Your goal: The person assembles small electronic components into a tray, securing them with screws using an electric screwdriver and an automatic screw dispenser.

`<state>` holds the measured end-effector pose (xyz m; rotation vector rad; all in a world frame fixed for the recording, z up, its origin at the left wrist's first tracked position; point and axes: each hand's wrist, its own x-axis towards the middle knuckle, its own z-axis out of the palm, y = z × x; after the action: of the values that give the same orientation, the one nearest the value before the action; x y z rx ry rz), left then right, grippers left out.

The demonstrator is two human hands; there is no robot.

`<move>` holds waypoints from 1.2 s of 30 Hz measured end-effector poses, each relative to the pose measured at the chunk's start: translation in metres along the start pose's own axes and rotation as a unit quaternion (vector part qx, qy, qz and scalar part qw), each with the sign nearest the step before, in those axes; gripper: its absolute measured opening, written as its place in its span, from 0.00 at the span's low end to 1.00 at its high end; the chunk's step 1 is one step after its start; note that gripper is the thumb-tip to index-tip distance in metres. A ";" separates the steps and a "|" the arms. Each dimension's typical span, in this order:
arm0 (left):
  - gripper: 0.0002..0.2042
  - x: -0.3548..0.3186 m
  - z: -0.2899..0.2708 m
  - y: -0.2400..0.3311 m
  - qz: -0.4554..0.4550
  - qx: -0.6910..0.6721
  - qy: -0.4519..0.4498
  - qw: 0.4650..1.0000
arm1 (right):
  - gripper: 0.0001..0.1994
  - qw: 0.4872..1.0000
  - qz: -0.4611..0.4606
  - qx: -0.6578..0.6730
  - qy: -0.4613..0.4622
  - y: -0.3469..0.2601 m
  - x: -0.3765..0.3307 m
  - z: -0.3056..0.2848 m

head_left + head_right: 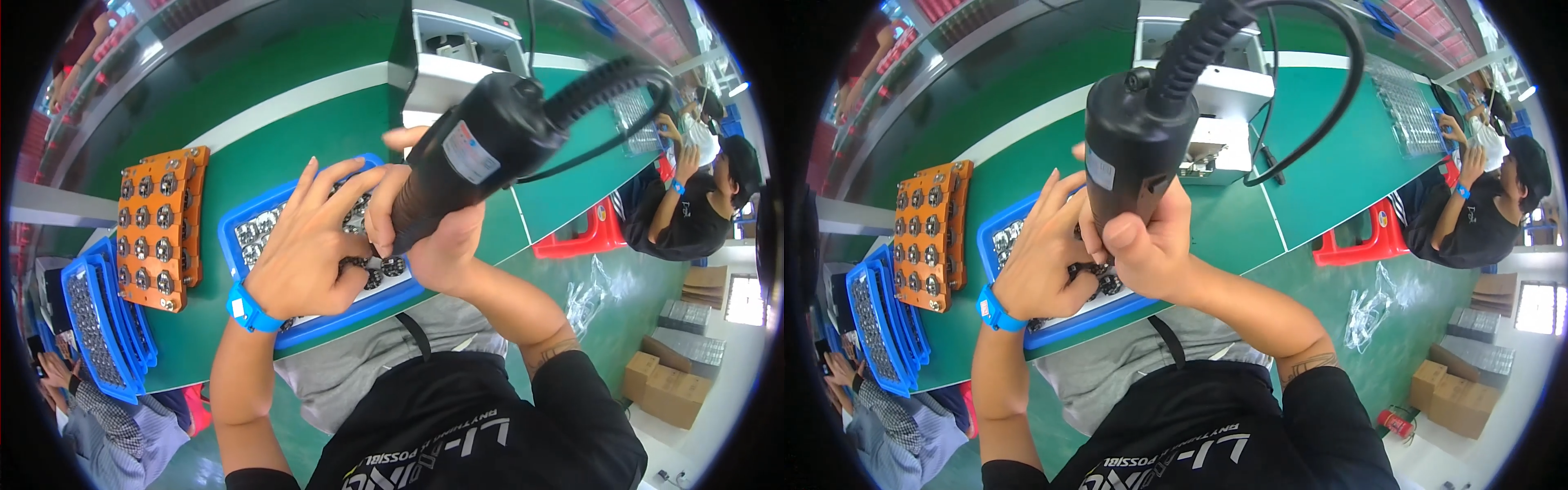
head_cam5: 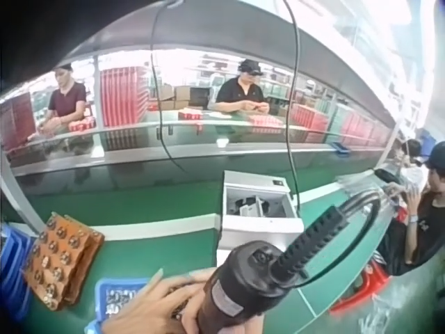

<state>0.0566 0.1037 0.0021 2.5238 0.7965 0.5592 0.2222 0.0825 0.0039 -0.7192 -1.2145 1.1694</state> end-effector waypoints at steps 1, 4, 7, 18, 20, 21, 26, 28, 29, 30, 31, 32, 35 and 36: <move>0.12 0.000 0.000 0.001 -0.001 0.004 0.004 1.000 | 0.54 1.000 -0.008 -0.021 0.003 -0.008 0.003 -0.002; 0.12 -0.003 -0.002 0.002 0.013 -0.006 0.036 0.999 | 0.56 0.996 -0.048 -0.023 0.077 -0.040 0.020 -0.016; 0.12 0.002 -0.005 0.000 0.050 -0.037 0.096 0.993 | 0.51 0.976 -0.193 0.066 0.072 -0.070 0.048 -0.049; 0.11 -0.003 -0.005 -0.011 0.010 -0.059 0.210 0.976 | 0.44 0.969 -0.163 -0.159 0.092 -0.054 0.062 -0.053; 0.12 -0.005 -0.004 -0.012 -0.003 -0.068 0.211 0.975 | 0.45 0.971 -0.155 -0.142 0.114 -0.053 0.060 -0.053; 0.12 -0.005 -0.004 -0.012 -0.013 -0.078 0.213 0.974 | 0.45 0.971 -0.154 -0.141 0.113 -0.052 0.059 -0.053; 0.08 -0.005 0.000 -0.015 0.006 -0.076 0.214 0.974 | 0.46 0.992 -0.081 -0.047 0.080 -0.058 0.046 -0.045; 0.07 -0.009 0.000 -0.015 0.007 -0.067 0.193 0.979 | 0.48 0.999 -0.030 -0.003 0.036 -0.052 0.038 -0.031; 0.07 -0.009 0.001 -0.014 0.006 -0.068 0.196 0.978 | 0.48 0.999 -0.029 -0.004 0.033 -0.045 0.034 -0.024; 0.10 -0.009 0.000 -0.014 0.013 -0.063 0.174 0.983 | 0.49 0.999 -0.039 -0.016 0.025 -0.034 0.030 -0.018; 0.12 -0.010 0.000 -0.014 0.020 -0.058 0.153 0.986 | 0.50 0.998 -0.050 -0.028 0.016 -0.024 0.027 -0.012; 0.12 -0.011 0.000 -0.014 0.018 -0.058 0.155 0.986 | 0.50 0.998 -0.048 -0.028 0.013 -0.017 0.024 -0.006; 0.13 -0.012 0.001 -0.013 0.024 -0.031 0.129 0.991 | 0.51 0.998 -0.046 -0.028 0.022 -0.002 0.020 0.003; 0.14 -0.013 0.000 -0.013 0.021 -0.034 0.112 0.993 | 0.51 0.998 -0.045 -0.036 0.023 0.002 0.019 0.003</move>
<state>0.0411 0.1054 -0.0082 2.4496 0.7895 0.8798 0.2174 0.1008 0.0089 -0.7335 -1.2425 1.0349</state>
